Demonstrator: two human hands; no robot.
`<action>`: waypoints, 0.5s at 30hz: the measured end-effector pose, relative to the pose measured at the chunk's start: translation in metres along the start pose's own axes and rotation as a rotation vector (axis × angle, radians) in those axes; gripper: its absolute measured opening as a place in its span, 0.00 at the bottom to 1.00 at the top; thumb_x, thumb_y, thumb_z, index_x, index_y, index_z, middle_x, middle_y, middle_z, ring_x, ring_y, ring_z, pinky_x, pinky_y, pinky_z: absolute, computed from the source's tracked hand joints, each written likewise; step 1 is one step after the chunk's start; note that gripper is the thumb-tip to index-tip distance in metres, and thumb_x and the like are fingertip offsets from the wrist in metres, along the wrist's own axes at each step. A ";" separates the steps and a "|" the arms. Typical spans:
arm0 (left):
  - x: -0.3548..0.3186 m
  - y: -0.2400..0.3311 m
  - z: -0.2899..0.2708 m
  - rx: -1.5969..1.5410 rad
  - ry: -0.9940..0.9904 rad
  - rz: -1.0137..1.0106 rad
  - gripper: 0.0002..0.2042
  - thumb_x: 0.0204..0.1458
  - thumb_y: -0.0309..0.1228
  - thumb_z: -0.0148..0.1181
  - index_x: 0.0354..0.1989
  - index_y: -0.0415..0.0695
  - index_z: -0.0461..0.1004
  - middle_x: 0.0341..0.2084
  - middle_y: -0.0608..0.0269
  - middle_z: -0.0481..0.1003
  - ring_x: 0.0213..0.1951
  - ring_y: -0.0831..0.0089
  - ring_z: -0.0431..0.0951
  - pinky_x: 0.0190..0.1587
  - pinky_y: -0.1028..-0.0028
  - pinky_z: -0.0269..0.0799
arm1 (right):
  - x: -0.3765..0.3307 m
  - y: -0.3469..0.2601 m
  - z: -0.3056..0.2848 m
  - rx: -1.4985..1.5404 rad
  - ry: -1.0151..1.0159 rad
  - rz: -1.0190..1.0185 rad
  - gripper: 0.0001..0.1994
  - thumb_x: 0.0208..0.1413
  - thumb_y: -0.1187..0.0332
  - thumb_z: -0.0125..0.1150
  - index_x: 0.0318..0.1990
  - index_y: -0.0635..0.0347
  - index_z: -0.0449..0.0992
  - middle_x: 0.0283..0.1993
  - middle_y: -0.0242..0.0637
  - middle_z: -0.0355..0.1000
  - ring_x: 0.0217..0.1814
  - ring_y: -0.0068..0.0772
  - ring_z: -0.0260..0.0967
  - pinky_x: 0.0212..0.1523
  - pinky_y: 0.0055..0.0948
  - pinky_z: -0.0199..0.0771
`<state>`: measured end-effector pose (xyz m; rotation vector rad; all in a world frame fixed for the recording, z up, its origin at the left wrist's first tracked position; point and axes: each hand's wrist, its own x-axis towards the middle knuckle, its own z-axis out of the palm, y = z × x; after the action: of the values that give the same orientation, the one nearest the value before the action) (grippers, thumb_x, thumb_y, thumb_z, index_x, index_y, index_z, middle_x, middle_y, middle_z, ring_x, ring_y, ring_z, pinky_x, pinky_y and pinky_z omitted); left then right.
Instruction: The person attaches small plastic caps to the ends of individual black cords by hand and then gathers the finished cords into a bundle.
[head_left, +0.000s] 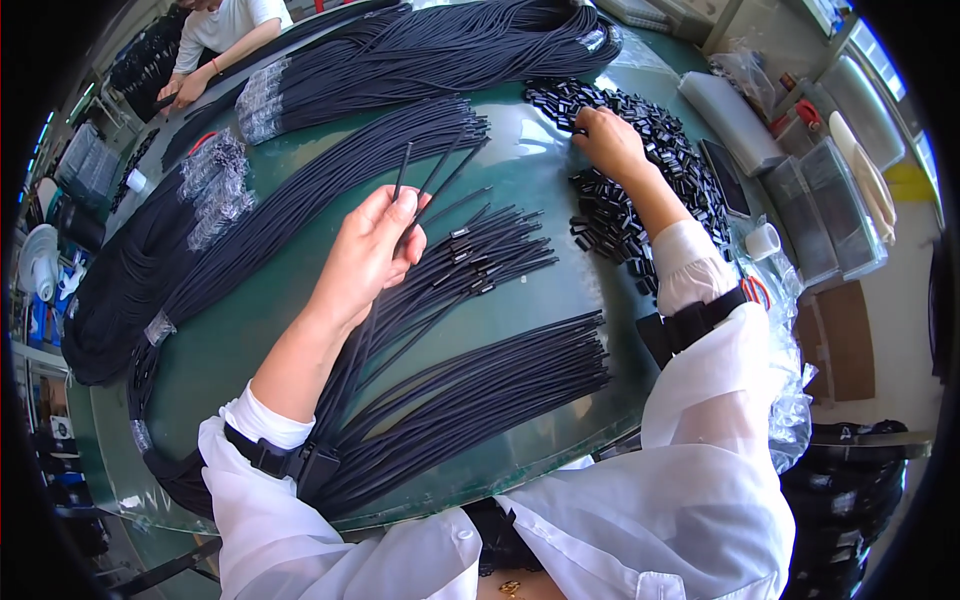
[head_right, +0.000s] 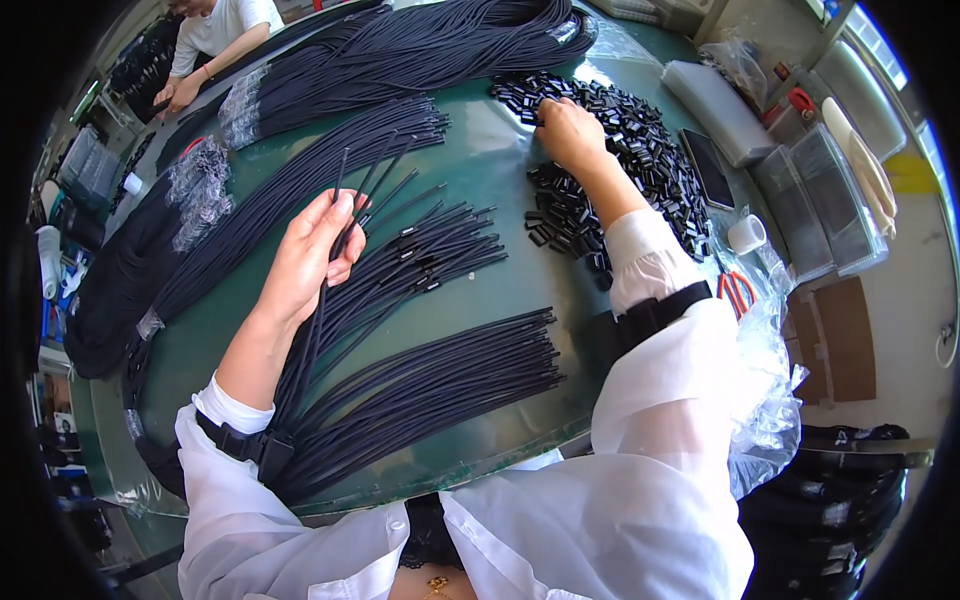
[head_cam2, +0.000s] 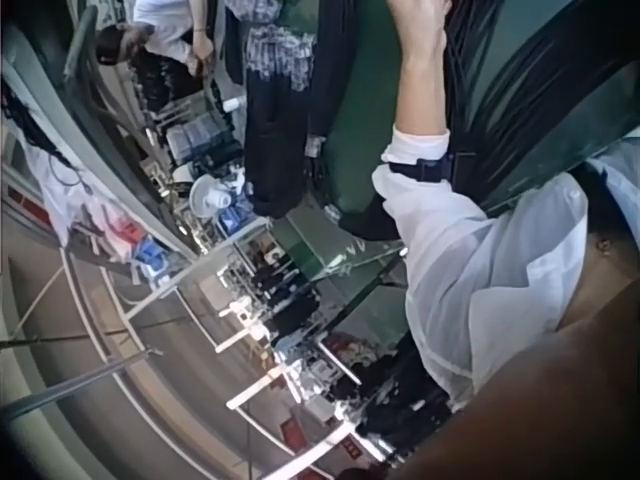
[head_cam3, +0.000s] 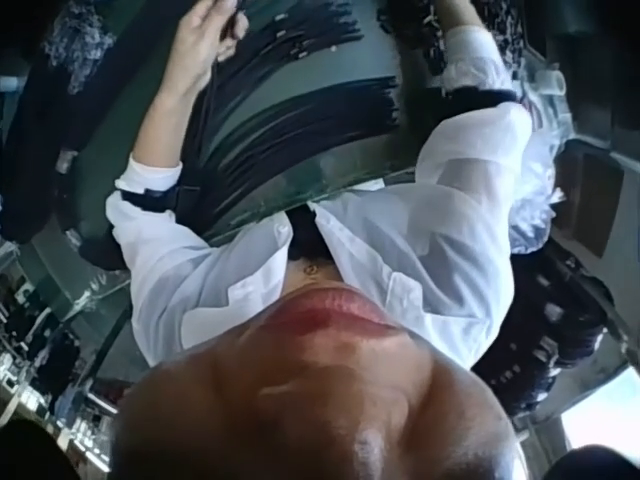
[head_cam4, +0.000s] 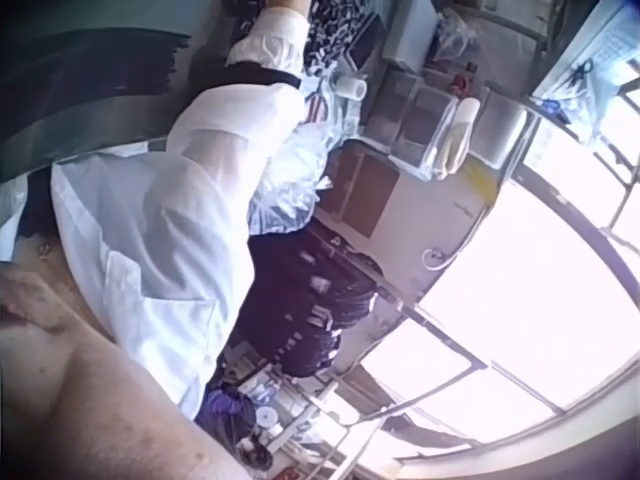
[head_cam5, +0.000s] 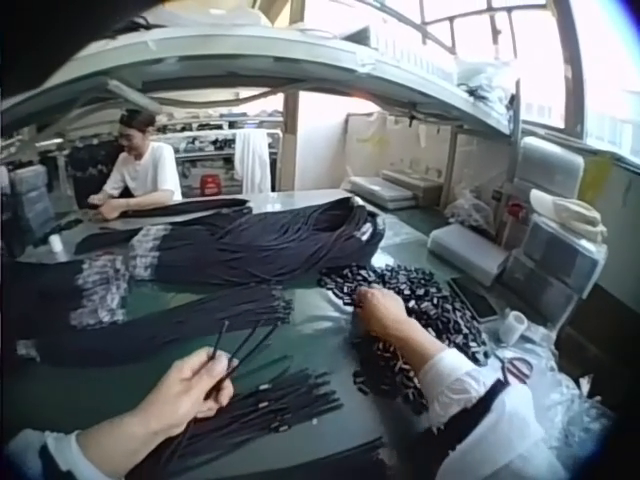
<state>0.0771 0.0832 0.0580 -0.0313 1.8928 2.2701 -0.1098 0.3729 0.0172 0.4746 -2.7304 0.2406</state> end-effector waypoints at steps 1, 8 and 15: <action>0.000 -0.001 -0.002 -0.002 0.009 0.000 0.12 0.60 0.37 0.47 0.33 0.39 0.70 0.17 0.73 0.63 0.14 0.90 0.54 0.14 0.87 0.49 | 0.004 0.000 0.003 -0.066 0.010 -0.017 0.08 0.48 0.67 0.58 0.34 0.59 0.75 0.33 0.42 0.75 0.38 0.45 0.72 0.41 0.38 0.71; 0.004 -0.003 -0.006 0.150 0.060 0.140 0.08 0.54 0.33 0.57 0.31 0.40 0.72 0.17 0.76 0.64 0.18 0.90 0.57 0.19 0.86 0.51 | 0.003 -0.015 0.001 0.077 -0.027 -0.055 0.09 0.48 0.69 0.57 0.38 0.59 0.75 0.32 0.41 0.75 0.35 0.43 0.74 0.38 0.34 0.73; 0.000 -0.003 -0.004 0.234 0.085 0.187 0.07 0.52 0.30 0.59 0.29 0.39 0.74 0.19 0.78 0.67 0.23 0.91 0.61 0.24 0.86 0.55 | -0.067 -0.097 -0.066 1.123 -0.354 0.071 0.09 0.54 0.71 0.58 0.38 0.69 0.73 0.29 0.33 0.74 0.31 0.18 0.71 0.36 0.18 0.72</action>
<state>0.0773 0.0796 0.0545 0.0860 2.2818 2.1729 0.0041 0.3173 0.0629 0.7278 -2.6713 1.8872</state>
